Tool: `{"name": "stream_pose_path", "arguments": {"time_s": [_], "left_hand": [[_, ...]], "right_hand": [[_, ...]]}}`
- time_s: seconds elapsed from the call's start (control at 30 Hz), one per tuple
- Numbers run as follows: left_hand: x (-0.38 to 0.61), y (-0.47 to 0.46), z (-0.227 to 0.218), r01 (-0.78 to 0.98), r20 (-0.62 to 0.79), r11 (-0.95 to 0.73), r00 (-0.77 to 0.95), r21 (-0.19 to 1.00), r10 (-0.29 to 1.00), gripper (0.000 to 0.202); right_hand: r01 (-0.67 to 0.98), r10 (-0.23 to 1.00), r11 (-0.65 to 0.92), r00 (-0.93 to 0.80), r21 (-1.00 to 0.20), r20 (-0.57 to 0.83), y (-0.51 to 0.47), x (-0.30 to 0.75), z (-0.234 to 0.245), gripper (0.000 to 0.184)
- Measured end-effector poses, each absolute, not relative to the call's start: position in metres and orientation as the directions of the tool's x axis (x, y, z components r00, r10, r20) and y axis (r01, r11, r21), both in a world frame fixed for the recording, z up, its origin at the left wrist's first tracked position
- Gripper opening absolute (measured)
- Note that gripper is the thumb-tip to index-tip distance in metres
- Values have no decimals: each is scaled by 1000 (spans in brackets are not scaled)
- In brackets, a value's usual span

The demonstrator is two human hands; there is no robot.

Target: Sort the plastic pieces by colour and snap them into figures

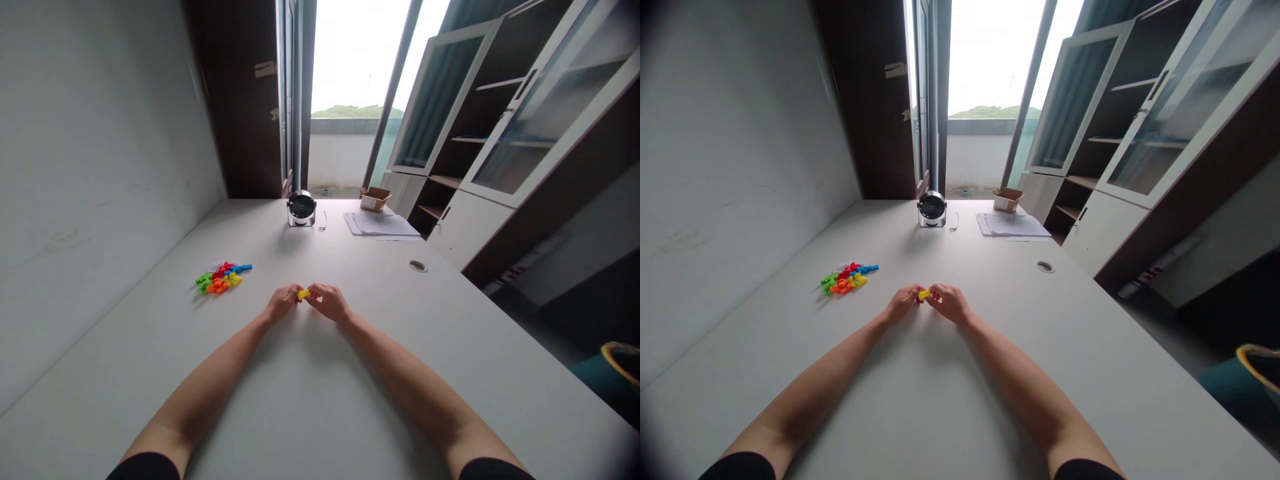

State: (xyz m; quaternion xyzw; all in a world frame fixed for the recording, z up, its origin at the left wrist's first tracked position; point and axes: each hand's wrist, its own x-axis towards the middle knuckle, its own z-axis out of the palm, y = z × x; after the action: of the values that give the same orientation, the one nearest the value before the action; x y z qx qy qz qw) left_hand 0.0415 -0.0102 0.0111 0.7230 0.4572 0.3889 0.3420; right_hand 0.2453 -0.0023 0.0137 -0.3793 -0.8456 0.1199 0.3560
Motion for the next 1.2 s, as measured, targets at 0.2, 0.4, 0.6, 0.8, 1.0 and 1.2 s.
{"name": "stream_pose_path", "arguments": {"time_s": [0.2, 0.4, 0.6, 0.8, 1.0, 1.2], "left_hand": [[43, -9, 7, 237, 278, -334, 239, 912, 930, 33], [43, -13, 11, 270, 318, -381, 252, 884, 914, 37], [44, -18, 18, 305, 336, -406, 256, 862, 906, 39], [45, -15, 13, 346, 329, -394, 232, 852, 915, 32], [44, -12, 11, 341, 319, -370, 199, 864, 927, 33], [43, -12, 11, 366, 305, -361, 202, 858, 931, 31]], "right_hand": [[614, 775, 621, -390, -487, 498, 1, 247, 10, 32], [649, 787, 598, -367, -470, 495, 3, 247, 9, 37], [671, 791, 587, -357, -453, 496, 4, 247, 8, 44], [633, 800, 588, -368, -504, 474, 3, 248, 8, 50], [588, 795, 593, -320, -549, 516, -2, 248, 14, 28], [539, 748, 661, -418, -521, 516, -3, 245, 13, 23]]}}
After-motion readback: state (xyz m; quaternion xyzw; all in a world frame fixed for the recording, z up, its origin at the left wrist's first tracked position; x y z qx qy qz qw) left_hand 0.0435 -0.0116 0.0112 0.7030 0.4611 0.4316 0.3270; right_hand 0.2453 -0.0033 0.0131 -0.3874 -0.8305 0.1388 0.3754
